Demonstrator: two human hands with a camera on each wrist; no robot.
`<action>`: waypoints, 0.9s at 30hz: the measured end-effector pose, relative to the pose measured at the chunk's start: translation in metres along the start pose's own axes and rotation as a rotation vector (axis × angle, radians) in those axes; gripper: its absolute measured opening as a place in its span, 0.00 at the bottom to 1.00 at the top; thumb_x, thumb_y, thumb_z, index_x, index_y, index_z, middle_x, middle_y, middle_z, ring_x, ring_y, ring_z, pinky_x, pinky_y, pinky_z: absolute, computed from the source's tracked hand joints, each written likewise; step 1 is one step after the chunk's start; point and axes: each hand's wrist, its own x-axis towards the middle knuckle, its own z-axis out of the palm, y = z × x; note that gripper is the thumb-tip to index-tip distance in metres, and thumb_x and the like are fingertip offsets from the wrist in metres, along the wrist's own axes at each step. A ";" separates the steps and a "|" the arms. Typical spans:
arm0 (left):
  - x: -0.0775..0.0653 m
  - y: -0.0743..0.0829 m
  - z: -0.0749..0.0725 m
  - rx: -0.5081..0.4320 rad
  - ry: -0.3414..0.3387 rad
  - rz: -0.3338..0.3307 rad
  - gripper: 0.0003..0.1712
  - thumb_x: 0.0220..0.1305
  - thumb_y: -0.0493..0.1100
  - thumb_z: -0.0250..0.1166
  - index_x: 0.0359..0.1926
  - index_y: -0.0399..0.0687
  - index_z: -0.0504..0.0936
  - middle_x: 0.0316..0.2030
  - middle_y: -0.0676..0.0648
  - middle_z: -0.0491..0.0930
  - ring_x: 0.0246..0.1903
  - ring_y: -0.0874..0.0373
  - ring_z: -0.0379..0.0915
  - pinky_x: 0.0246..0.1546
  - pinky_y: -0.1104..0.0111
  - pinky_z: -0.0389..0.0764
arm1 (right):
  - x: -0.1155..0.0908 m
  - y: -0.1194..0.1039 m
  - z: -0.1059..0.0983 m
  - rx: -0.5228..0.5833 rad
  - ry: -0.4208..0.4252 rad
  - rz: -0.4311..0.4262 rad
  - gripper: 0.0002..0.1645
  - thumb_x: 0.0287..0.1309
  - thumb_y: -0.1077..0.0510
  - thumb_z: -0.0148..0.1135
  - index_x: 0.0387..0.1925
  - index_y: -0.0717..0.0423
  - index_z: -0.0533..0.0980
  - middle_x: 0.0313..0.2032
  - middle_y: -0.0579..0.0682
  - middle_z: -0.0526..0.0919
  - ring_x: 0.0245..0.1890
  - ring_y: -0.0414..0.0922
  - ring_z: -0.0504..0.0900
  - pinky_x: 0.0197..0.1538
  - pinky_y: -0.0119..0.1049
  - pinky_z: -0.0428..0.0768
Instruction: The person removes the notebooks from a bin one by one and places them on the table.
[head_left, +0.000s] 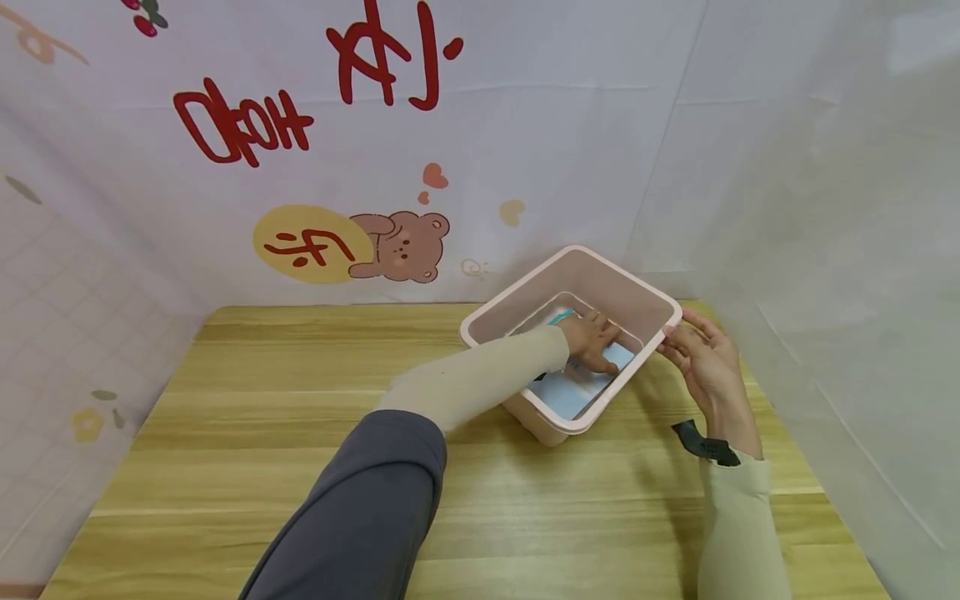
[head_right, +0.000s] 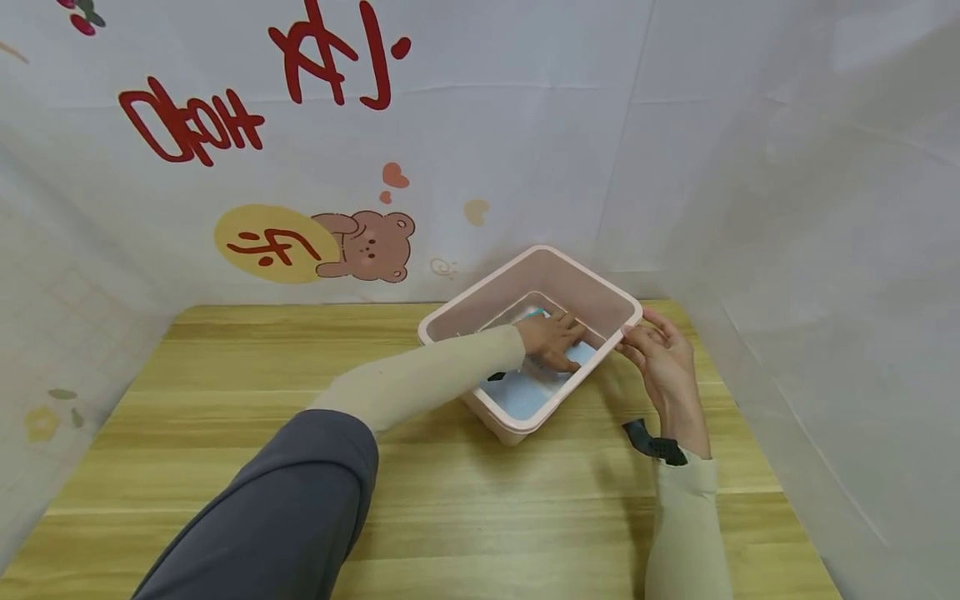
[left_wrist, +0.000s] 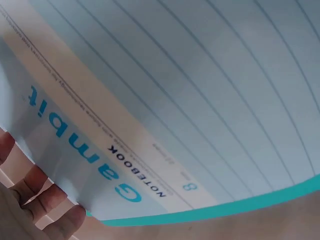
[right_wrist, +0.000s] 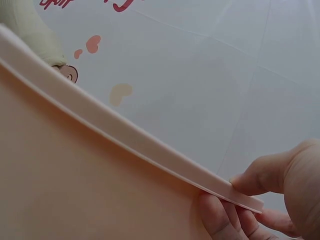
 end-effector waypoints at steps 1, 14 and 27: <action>0.000 0.000 0.000 0.002 0.004 -0.004 0.41 0.67 0.80 0.46 0.72 0.66 0.60 0.73 0.51 0.60 0.73 0.59 0.53 0.68 0.60 0.67 | 0.000 0.000 0.000 -0.001 -0.003 -0.004 0.32 0.63 0.72 0.64 0.65 0.60 0.63 0.39 0.50 0.83 0.33 0.42 0.86 0.41 0.32 0.87; 0.001 -0.002 -0.001 -0.018 0.064 -0.011 0.50 0.63 0.81 0.50 0.75 0.60 0.55 0.75 0.53 0.64 0.73 0.60 0.57 0.66 0.59 0.71 | 0.000 0.001 -0.001 -0.030 -0.014 -0.023 0.31 0.64 0.72 0.64 0.65 0.61 0.62 0.37 0.48 0.84 0.33 0.41 0.86 0.41 0.31 0.87; 0.000 -0.003 0.000 0.060 0.102 -0.071 0.55 0.57 0.87 0.47 0.73 0.58 0.60 0.69 0.52 0.66 0.68 0.59 0.59 0.62 0.54 0.72 | -0.001 0.000 -0.002 -0.047 -0.026 -0.021 0.28 0.65 0.71 0.63 0.63 0.58 0.66 0.37 0.48 0.84 0.34 0.41 0.86 0.43 0.32 0.87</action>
